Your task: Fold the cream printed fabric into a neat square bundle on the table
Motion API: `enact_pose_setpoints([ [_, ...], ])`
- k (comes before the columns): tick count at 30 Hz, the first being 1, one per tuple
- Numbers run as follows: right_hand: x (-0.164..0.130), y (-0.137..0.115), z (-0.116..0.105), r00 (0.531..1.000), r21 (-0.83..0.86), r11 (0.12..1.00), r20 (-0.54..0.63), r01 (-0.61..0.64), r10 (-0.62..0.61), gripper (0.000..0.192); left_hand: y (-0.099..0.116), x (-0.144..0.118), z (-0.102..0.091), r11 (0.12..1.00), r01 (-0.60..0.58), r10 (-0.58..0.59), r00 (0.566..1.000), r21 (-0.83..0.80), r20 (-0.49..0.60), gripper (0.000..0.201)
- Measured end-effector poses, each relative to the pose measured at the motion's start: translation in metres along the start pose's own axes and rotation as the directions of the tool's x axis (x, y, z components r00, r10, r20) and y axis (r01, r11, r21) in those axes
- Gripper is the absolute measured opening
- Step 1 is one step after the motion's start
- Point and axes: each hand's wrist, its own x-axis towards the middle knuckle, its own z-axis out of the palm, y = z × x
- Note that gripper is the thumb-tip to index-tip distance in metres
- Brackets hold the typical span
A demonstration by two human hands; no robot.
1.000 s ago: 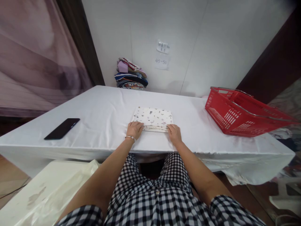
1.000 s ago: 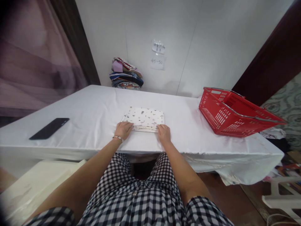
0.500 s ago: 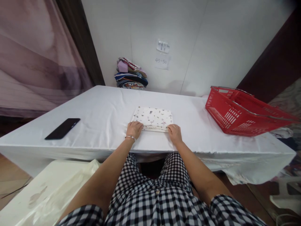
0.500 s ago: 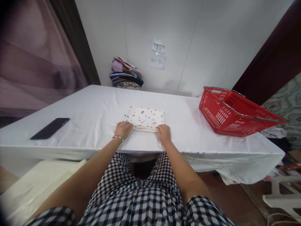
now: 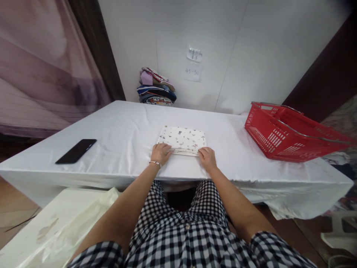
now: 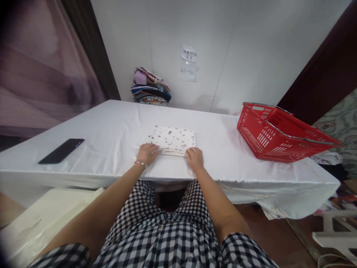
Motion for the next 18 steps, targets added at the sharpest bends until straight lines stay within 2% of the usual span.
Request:
enact_pose_setpoints([
  [11,0.0,-0.001,-0.002,0.999,-0.016,0.999,0.035,0.032,-0.032,0.023,-0.007,-0.003,0.0,0.998,-0.054,0.055,0.998,0.02,-0.029,0.025],
  [18,0.0,-0.001,-0.001,0.998,-0.003,1.0,0.061,0.006,-0.005,0.023,-0.009,-0.002,-0.01,0.983,-0.147,0.143,0.989,0.112,0.045,0.026],
])
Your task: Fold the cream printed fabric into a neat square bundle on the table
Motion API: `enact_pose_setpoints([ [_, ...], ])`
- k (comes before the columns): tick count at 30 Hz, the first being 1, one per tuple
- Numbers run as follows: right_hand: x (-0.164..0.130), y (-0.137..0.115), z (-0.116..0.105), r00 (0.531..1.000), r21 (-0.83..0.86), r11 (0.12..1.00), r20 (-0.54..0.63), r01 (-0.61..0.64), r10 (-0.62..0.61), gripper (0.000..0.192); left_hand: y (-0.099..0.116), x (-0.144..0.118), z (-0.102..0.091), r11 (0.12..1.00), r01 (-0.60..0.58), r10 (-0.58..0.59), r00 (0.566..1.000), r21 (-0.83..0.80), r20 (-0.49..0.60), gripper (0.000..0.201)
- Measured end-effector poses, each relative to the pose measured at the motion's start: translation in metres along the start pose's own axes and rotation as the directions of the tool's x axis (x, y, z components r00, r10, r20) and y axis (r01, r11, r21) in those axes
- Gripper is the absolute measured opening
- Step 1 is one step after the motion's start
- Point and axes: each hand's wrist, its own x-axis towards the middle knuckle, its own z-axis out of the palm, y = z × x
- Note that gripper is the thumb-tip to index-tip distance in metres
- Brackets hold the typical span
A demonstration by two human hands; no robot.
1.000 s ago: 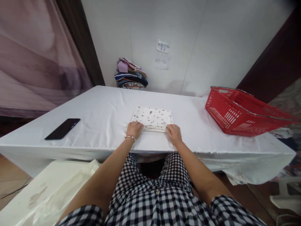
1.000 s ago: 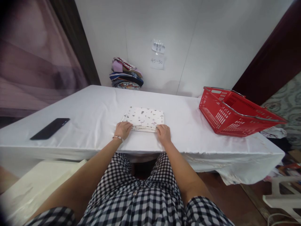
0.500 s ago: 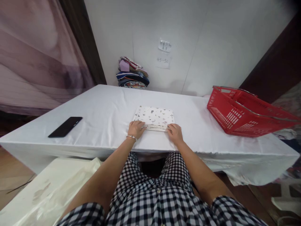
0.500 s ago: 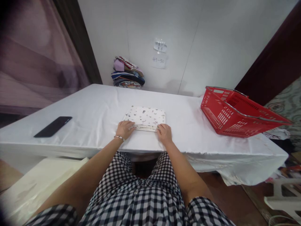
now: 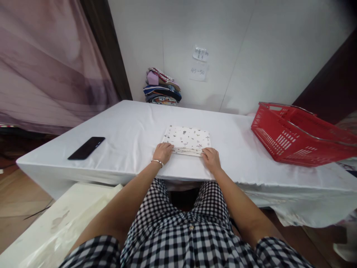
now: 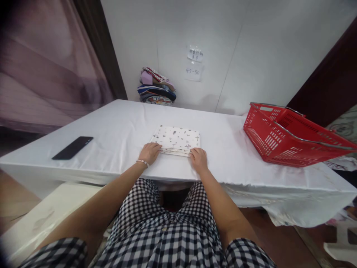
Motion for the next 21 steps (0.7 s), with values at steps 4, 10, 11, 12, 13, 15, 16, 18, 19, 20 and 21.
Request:
enact_pose_setpoints([
  [4,0.0,-0.001,-0.001,1.0,-0.005,1.0,-0.007,0.0,0.0,0.023,-0.001,0.006,-0.007,0.997,-0.054,0.053,0.998,0.049,0.034,0.022],
  [10,0.0,-0.001,0.0,1.0,-0.004,1.0,-0.006,0.006,-0.006,0.023,-0.001,0.015,-0.016,0.987,-0.11,0.109,0.994,0.116,0.01,0.022],
  [11,0.0,0.0,0.0,1.0,-0.001,1.0,-0.008,0.007,-0.007,0.023,-0.001,0.014,-0.016,0.986,-0.118,0.118,0.993,0.119,0.011,0.022],
  [12,0.0,0.0,0.001,1.0,0.003,1.0,-0.011,0.008,-0.008,0.023,-0.002,0.012,-0.015,0.985,-0.126,0.124,0.992,0.118,0.018,0.022],
  [13,0.0,0.0,0.001,1.0,0.005,1.0,-0.014,0.009,-0.008,0.023,-0.003,0.01,-0.015,0.985,-0.134,0.132,0.991,0.112,0.029,0.021],
  [15,0.0,0.001,0.002,1.0,0.006,1.0,-0.021,0.008,-0.007,0.023,-0.006,0.004,-0.013,0.984,-0.156,0.152,0.987,0.091,0.046,0.021],
  [16,0.0,0.001,0.002,1.0,0.006,1.0,-0.023,0.007,-0.007,0.023,-0.008,0.001,-0.012,0.983,-0.168,0.164,0.985,0.081,0.051,0.022],
  [18,0.0,0.001,0.002,1.0,0.004,1.0,-0.026,0.006,-0.005,0.023,-0.011,-0.003,-0.011,0.981,-0.182,0.178,0.982,0.074,0.056,0.025],
  [19,0.0,0.001,0.002,1.0,0.003,1.0,-0.027,0.005,-0.005,0.023,-0.013,-0.004,-0.011,0.981,-0.176,0.172,0.983,0.08,0.061,0.027],
  [20,0.0,0.001,0.002,1.0,0.001,1.0,-0.027,0.006,-0.006,0.023,-0.014,-0.004,-0.011,0.983,-0.16,0.155,0.986,0.091,0.066,0.027],
  [21,0.0,0.001,0.002,1.0,-0.001,1.0,-0.027,0.008,-0.008,0.023,-0.015,-0.004,-0.011,0.985,-0.141,0.134,0.988,0.102,0.072,0.026],
])
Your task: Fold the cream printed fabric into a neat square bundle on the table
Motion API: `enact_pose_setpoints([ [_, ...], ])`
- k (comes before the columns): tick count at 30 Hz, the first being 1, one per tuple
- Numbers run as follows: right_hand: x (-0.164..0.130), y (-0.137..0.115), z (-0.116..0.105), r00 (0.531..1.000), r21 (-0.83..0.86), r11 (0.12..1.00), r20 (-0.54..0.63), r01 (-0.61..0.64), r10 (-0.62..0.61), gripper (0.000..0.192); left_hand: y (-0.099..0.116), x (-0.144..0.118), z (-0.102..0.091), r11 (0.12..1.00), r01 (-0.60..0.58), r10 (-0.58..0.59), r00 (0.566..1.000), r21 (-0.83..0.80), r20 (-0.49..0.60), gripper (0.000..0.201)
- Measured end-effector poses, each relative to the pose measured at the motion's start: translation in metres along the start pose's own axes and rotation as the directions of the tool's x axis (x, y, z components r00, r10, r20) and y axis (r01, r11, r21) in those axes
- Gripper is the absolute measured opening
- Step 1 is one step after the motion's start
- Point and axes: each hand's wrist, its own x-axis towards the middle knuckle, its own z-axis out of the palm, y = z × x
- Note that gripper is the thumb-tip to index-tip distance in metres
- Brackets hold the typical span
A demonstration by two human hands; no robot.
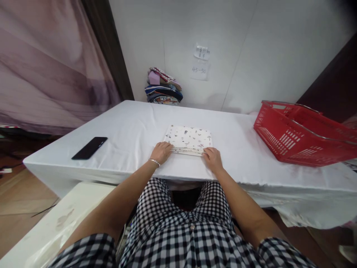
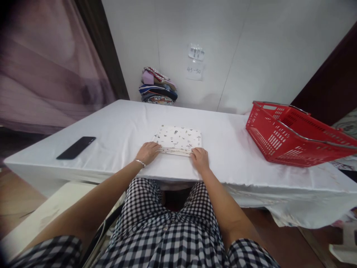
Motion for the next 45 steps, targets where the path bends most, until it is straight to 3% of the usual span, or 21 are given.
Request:
enact_pose_setpoints([
  [6,0.0,0.002,0.002,1.0,-0.001,1.0,-0.004,0.007,-0.007,0.023,0.0,0.009,-0.011,0.999,0.034,-0.036,0.998,0.042,0.053,0.021],
  [10,0.0,0.002,0.002,1.0,0.003,1.0,0.008,0.01,-0.01,0.024,0.0,0.017,-0.019,0.997,0.013,-0.012,1.0,0.07,-0.015,0.024],
  [13,0.0,0.001,0.001,1.0,-0.005,1.0,0.025,0.013,-0.012,0.024,-0.001,0.017,-0.015,0.999,0.005,-0.003,0.999,0.041,-0.045,0.024],
  [19,0.0,-0.001,-0.001,0.999,-0.007,1.0,0.047,0.002,-0.002,0.023,0.0,0.006,-0.001,0.999,0.038,-0.038,0.999,0.015,0.019,0.024],
  [26,0.0,-0.002,-0.002,0.999,-0.001,1.0,0.039,0.002,-0.002,0.023,0.0,0.001,-0.008,0.996,0.09,-0.089,0.996,-0.025,0.015,0.027],
  [30,0.0,-0.001,-0.001,0.999,-0.008,1.0,0.038,0.004,-0.004,0.022,0.014,0.01,-0.011,0.994,0.098,-0.1,0.994,-0.05,-0.041,0.028],
  [33,0.001,0.0,-0.001,0.999,-0.014,1.0,0.043,0.0,0.0,0.022,0.033,0.023,-0.006,0.997,0.021,-0.027,0.997,-0.076,-0.07,0.037],
  [37,-0.001,0.0,-0.004,0.999,-0.031,0.999,0.052,0.006,-0.005,0.023,0.046,0.034,0.011,0.993,-0.031,0.036,0.999,-0.111,0.04,0.042],
  [41,-0.006,0.0,-0.007,0.999,-0.067,0.998,0.043,-0.006,0.009,0.025,0.029,0.026,0.021,0.993,0.01,0.001,0.996,-0.118,0.091,0.04],
  [45,-0.01,0.0,-0.009,0.999,-0.072,0.997,0.028,-0.025,0.027,0.027,0.004,0.008,0.015,0.993,0.06,-0.052,0.996,-0.099,0.075,0.037],
])
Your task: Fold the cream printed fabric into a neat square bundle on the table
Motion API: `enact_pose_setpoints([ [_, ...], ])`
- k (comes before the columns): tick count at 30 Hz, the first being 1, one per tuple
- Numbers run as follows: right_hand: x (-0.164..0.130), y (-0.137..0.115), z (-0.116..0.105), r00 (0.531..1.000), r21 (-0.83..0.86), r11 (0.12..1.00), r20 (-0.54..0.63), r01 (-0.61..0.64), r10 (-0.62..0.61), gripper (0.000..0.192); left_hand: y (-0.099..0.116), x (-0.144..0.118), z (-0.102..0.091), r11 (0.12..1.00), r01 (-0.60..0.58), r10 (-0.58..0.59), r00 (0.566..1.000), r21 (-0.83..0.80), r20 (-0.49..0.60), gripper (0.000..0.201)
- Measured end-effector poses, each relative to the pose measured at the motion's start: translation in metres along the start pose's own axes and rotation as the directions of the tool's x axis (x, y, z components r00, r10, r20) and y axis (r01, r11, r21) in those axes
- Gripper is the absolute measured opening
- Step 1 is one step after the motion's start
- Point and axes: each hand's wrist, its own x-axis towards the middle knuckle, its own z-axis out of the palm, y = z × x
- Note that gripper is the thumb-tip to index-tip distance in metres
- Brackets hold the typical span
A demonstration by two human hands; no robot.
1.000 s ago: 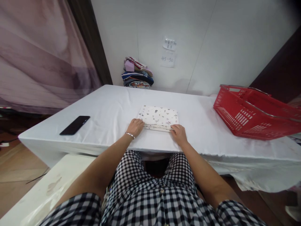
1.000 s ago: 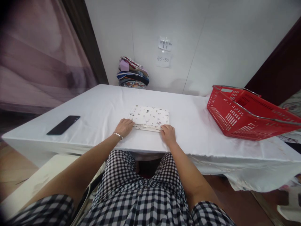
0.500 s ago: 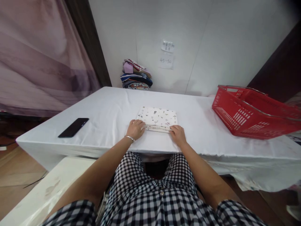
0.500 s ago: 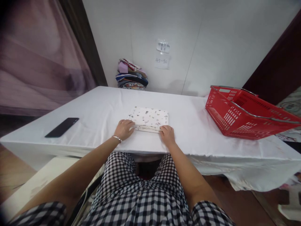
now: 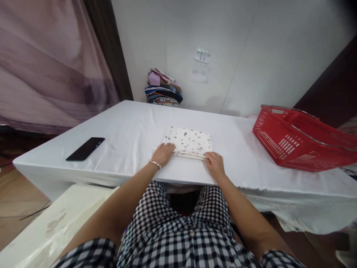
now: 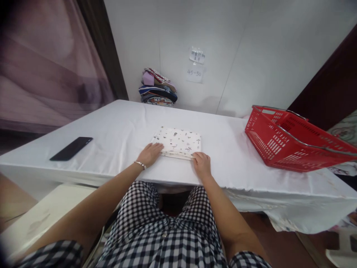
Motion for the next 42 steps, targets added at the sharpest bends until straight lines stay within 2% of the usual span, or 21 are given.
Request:
enact_pose_setpoints([
  [6,0.01,-0.016,-0.005,1.0,-0.006,1.0,0.001,0.005,-0.005,0.024,-0.012,-0.01,-0.002,0.998,0.059,-0.059,0.998,-0.018,0.0,0.037],
  [9,0.024,-0.033,-0.006,0.994,-0.009,0.995,0.025,0.104,-0.104,0.031,-0.013,-0.009,0.004,0.997,0.058,-0.058,0.998,-0.051,0.002,0.038],
  [11,0.031,-0.04,-0.003,0.981,-0.013,0.984,0.088,0.177,-0.175,0.037,-0.015,-0.01,0.007,0.997,0.042,-0.043,0.999,-0.072,-0.011,0.04],
  [14,0.033,-0.038,0.006,0.958,-0.037,0.975,0.195,0.22,-0.209,0.042,-0.019,-0.011,0.009,0.995,0.022,-0.023,1.0,-0.101,-0.011,0.044],
  [18,0.029,-0.018,0.013,0.945,-0.056,0.969,0.244,0.239,-0.219,0.041,-0.017,-0.01,0.006,0.991,0.047,-0.048,0.999,-0.122,-0.002,0.043],
  [20,0.03,-0.005,0.012,0.933,-0.068,0.963,0.271,0.262,-0.235,0.039,-0.007,-0.011,0.005,0.99,0.078,-0.079,0.997,-0.118,-0.006,0.042],
  [23,0.034,0.019,0.004,0.929,-0.096,0.959,0.29,0.268,-0.23,0.037,0.022,-0.018,0.003,0.987,0.107,-0.108,0.994,-0.121,0.003,0.046],
  [26,0.038,0.044,-0.006,0.954,-0.112,0.972,0.247,0.204,-0.172,0.035,0.054,-0.03,-0.004,0.986,0.021,-0.02,1.0,-0.167,0.008,0.052],
  [29,0.038,0.054,-0.013,0.961,-0.107,0.982,0.249,0.153,-0.122,0.039,0.072,-0.033,-0.02,0.978,-0.038,0.038,0.999,-0.204,-0.005,0.045],
  [31,0.038,0.044,-0.014,0.957,-0.115,0.983,0.271,0.141,-0.106,0.047,0.073,-0.027,-0.03,0.981,-0.011,0.006,1.0,-0.194,-0.022,0.036],
  [34,0.037,0.01,-0.011,0.945,-0.086,0.979,0.29,0.183,-0.151,0.055,0.065,-0.009,-0.035,0.989,0.021,-0.032,0.997,-0.148,-0.075,0.036],
  [36,0.036,-0.018,-0.006,0.923,-0.02,0.966,0.301,0.258,-0.24,0.053,0.061,0.0,-0.028,0.991,0.038,-0.047,0.996,-0.129,-0.074,0.039],
  [38,0.033,-0.041,0.001,0.899,0.039,0.949,0.309,0.314,-0.31,0.049,0.059,0.003,-0.017,0.989,0.077,-0.08,0.997,-0.128,-0.022,0.041],
  [42,0.021,-0.057,0.016,0.886,0.085,0.932,0.289,0.353,-0.362,0.048,0.055,-0.004,-0.004,0.98,0.112,-0.107,0.993,-0.163,0.04,0.041],
])
